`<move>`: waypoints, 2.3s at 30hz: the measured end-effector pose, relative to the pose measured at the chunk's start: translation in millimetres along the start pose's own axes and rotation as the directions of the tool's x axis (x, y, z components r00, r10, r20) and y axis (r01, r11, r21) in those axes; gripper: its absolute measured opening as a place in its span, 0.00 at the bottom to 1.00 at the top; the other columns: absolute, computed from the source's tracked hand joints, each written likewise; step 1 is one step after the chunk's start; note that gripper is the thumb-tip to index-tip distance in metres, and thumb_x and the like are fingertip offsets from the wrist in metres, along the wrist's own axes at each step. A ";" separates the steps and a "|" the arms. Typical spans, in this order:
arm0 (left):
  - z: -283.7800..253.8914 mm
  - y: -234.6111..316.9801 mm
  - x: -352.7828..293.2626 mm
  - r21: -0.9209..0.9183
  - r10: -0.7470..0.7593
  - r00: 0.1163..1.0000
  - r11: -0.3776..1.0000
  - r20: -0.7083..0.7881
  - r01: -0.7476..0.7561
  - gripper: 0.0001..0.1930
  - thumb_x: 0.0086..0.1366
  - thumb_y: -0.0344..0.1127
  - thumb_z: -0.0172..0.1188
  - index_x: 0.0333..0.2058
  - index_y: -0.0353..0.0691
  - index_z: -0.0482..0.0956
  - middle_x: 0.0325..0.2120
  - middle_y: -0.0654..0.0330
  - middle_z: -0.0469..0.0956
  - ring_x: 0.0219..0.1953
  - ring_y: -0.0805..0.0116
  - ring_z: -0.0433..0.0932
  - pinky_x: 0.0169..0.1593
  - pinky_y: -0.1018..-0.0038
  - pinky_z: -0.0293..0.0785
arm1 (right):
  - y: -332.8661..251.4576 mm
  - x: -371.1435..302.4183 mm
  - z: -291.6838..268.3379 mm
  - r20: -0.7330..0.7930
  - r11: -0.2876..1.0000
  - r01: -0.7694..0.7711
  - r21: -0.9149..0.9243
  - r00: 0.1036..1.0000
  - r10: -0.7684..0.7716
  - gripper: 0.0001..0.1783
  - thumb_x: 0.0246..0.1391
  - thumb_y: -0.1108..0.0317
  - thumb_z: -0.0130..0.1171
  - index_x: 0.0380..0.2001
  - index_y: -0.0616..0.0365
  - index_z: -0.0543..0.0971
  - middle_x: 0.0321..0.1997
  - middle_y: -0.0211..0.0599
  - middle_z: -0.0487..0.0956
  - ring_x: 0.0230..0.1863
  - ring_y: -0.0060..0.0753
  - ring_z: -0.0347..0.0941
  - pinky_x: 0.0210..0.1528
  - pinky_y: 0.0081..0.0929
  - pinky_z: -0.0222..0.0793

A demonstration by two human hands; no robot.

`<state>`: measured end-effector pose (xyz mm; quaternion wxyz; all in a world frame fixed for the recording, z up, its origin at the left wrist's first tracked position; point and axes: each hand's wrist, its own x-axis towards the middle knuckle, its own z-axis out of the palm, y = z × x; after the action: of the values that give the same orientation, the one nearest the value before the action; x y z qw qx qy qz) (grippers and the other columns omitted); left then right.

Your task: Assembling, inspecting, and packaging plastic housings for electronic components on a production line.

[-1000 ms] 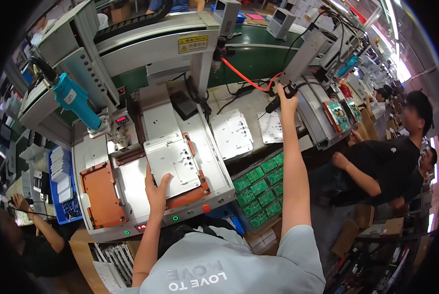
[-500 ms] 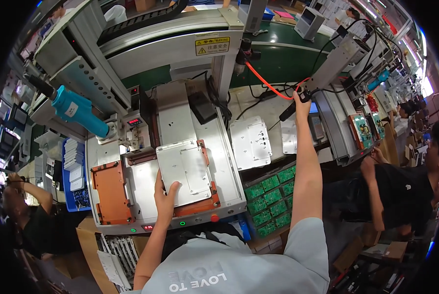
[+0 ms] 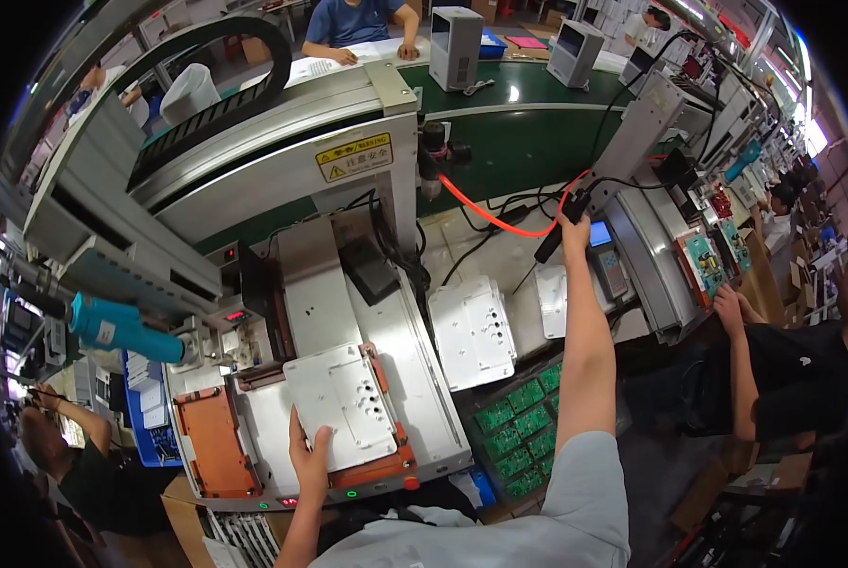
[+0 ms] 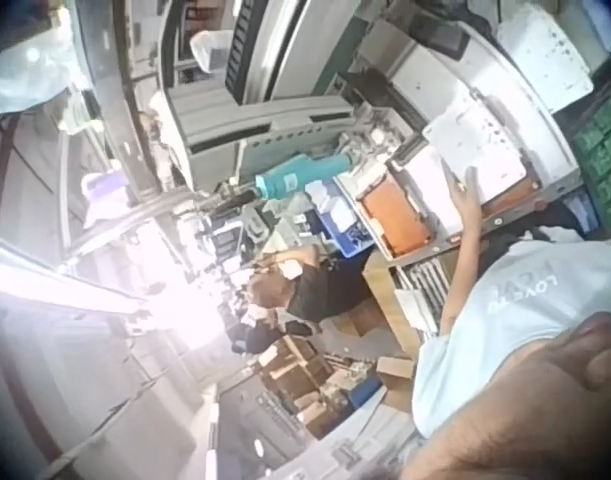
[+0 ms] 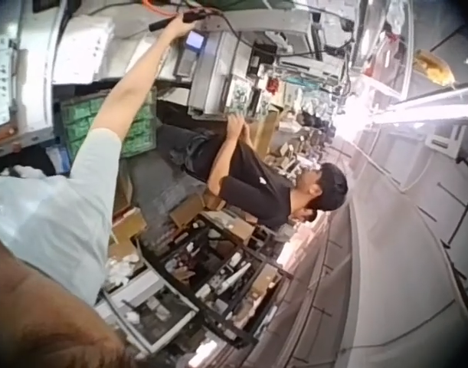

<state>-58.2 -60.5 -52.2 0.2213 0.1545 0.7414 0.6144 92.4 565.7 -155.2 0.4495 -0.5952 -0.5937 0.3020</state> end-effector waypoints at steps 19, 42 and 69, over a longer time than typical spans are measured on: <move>5.4 3.5 0.6 0.066 -0.164 0.981 0.983 -0.105 0.171 0.35 0.61 0.35 0.57 0.63 0.31 0.52 0.53 0.53 0.68 0.51 0.67 0.69 0.55 0.74 0.63 | 67.8 90.9 32.5 -0.144 0.982 -0.164 -0.095 0.978 0.150 0.24 0.42 0.64 0.67 0.43 0.67 0.77 0.39 0.46 0.81 0.38 0.43 0.78 0.45 0.32 0.71; 6.6 18.1 0.9 -0.043 -0.058 0.995 0.998 -0.081 0.055 0.29 0.66 0.33 0.51 0.62 0.30 0.55 0.54 0.53 0.68 0.52 0.68 0.69 0.56 0.75 0.63 | -128.5 -349.5 -123.1 0.751 0.940 -0.046 0.338 0.616 -0.240 0.12 0.57 0.72 0.56 0.45 0.62 0.77 0.36 0.36 0.80 0.33 0.19 0.74 0.35 0.17 0.71; 15.2 28.2 9.4 0.592 0.276 0.829 0.593 0.487 -0.545 0.25 0.62 0.33 0.57 0.58 0.39 0.66 0.54 0.52 0.67 0.63 0.46 0.54 0.65 0.53 0.50 | 108.5 -159.0 -174.4 0.130 0.953 -0.196 0.230 0.977 0.169 0.21 0.64 0.54 0.45 0.48 0.60 0.74 0.32 0.29 0.77 0.25 0.18 0.70 0.24 0.18 0.64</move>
<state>-59.6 -37.4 -28.1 0.1197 0.5019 0.8106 0.2770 277.5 391.2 -207.7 0.4555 -0.5711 -0.5187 0.4442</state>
